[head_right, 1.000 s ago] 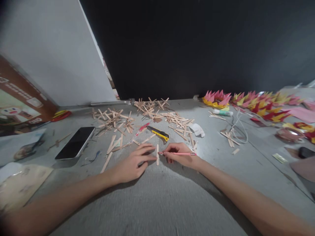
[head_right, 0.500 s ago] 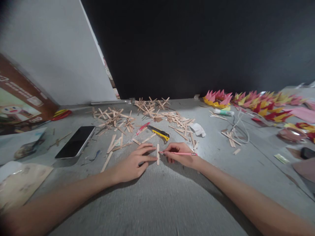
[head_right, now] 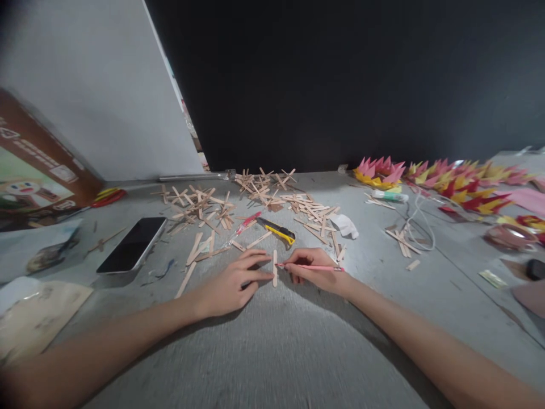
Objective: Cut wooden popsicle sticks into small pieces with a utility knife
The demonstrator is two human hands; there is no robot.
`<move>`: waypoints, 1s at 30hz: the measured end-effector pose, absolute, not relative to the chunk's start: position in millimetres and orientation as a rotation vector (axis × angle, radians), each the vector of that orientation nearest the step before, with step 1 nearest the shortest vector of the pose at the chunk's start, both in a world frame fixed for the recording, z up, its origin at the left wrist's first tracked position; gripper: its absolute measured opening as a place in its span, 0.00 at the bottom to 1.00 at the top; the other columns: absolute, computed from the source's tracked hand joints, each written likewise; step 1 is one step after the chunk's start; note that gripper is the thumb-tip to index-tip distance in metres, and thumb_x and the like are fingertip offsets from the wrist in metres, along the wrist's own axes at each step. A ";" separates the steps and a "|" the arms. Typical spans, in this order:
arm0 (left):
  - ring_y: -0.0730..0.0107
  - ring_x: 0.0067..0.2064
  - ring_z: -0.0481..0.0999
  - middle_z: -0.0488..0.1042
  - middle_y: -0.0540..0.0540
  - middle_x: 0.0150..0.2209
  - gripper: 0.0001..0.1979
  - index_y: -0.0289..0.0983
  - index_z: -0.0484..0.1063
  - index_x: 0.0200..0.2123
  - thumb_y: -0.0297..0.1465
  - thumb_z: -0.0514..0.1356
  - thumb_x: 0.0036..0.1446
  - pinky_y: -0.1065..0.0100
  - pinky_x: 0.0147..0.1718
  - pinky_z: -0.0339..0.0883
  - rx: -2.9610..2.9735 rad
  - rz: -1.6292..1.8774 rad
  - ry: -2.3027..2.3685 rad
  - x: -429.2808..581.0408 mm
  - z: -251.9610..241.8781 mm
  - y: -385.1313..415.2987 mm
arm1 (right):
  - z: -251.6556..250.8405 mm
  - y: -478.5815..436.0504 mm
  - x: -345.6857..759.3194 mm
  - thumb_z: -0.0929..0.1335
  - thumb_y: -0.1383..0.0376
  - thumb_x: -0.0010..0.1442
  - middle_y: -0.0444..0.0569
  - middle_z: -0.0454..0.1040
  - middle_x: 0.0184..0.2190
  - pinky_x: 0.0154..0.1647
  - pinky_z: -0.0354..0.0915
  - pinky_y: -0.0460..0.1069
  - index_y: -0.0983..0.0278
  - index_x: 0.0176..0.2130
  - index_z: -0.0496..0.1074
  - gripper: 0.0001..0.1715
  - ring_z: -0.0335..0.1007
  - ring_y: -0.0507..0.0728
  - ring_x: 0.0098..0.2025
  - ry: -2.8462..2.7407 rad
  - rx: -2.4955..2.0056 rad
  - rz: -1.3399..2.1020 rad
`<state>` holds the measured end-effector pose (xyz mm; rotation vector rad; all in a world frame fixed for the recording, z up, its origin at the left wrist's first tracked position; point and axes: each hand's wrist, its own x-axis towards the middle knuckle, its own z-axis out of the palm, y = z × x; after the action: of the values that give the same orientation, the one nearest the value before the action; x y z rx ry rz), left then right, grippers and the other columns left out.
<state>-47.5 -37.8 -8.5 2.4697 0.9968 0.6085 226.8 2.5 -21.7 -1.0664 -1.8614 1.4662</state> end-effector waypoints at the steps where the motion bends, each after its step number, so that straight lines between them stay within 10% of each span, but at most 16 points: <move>1: 0.57 0.71 0.62 0.73 0.43 0.66 0.23 0.43 0.83 0.54 0.20 0.56 0.64 0.50 0.70 0.62 2.472 0.603 0.998 -47.4 -8.4 -37.8 | -22.4 2.8 226.7 0.73 0.50 0.66 0.47 0.77 0.25 0.24 0.63 0.46 0.65 0.39 0.81 0.20 0.72 0.53 0.26 -1.851 -1.066 1.473; 30: 0.55 0.70 0.65 0.73 0.43 0.66 0.23 0.45 0.83 0.54 0.21 0.56 0.64 0.48 0.68 0.63 2.455 0.616 0.992 -47.6 -7.8 -37.9 | -26.8 7.2 226.4 0.75 0.50 0.64 0.49 0.77 0.24 0.22 0.63 0.47 0.65 0.36 0.80 0.20 0.72 0.53 0.24 -1.800 -1.073 1.506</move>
<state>-47.6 -37.9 -7.8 2.4546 0.9924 0.6155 226.4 7.2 -26.8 -1.0732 -1.8002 1.5056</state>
